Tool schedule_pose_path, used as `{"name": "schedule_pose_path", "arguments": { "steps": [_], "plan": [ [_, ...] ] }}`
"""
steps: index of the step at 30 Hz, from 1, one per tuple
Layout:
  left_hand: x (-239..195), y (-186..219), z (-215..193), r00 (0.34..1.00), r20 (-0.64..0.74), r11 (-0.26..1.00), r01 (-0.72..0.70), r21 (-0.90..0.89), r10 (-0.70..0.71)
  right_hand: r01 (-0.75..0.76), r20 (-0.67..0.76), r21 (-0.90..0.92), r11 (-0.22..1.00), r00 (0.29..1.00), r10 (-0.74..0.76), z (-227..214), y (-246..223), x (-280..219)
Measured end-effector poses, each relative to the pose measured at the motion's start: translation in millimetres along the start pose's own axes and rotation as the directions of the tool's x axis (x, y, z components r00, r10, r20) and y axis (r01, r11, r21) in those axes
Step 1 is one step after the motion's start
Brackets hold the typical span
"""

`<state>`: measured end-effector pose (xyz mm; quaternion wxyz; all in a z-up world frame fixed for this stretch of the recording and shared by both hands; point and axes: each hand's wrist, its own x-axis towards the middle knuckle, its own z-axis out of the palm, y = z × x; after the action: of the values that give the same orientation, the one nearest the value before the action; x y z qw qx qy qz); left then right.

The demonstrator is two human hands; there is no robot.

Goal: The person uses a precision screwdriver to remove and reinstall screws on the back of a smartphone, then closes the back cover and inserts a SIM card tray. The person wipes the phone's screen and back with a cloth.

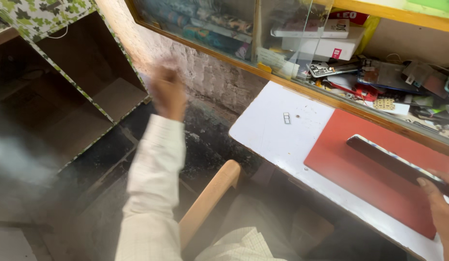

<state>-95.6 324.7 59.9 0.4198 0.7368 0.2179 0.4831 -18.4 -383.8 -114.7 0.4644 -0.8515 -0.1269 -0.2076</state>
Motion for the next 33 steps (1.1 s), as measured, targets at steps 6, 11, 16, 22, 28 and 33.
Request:
{"name": "schedule_pose_path", "arguments": {
  "steps": [6, 11, 16, 22, 28, 33],
  "plan": [
    [-190, 140, 121, 0.610, 0.337, 0.687, -0.538, -0.489, 0.717, 0.065, -0.086, 0.019, 0.998, 0.994, -0.063, 0, -76, -18],
    [-266, 203, 170, 0.217, 0.544, 0.576, -0.470, -0.669, 0.810, 0.405, -0.052, -0.376, 0.833, 0.889, -0.456, -9, -213, -18],
    [-277, 176, 185, 0.311, 0.659, 0.609, 0.253, -0.752, 0.685, 0.289, -0.082, -0.072, 0.955, 0.952, -0.294, -9, -286, -13],
    [-263, 159, 181, 0.313, 0.717, 0.547, 0.481, -0.685, 0.623, 0.164, -0.048, -0.010, 0.986, 0.985, -0.164, -8, -304, -5],
    [-244, 168, 169, 0.380, 0.701, 0.527, 0.469, -0.708, 0.603, 0.148, -0.077, -0.008, 0.989, 0.986, -0.148, 0, -304, -4],
    [-238, 174, 163, 0.426, 0.669, 0.553, 0.377, -0.743, 0.609, 0.195, -0.111, 0.000, 0.981, 0.975, -0.194, 7, -307, -7]
  ]
}}
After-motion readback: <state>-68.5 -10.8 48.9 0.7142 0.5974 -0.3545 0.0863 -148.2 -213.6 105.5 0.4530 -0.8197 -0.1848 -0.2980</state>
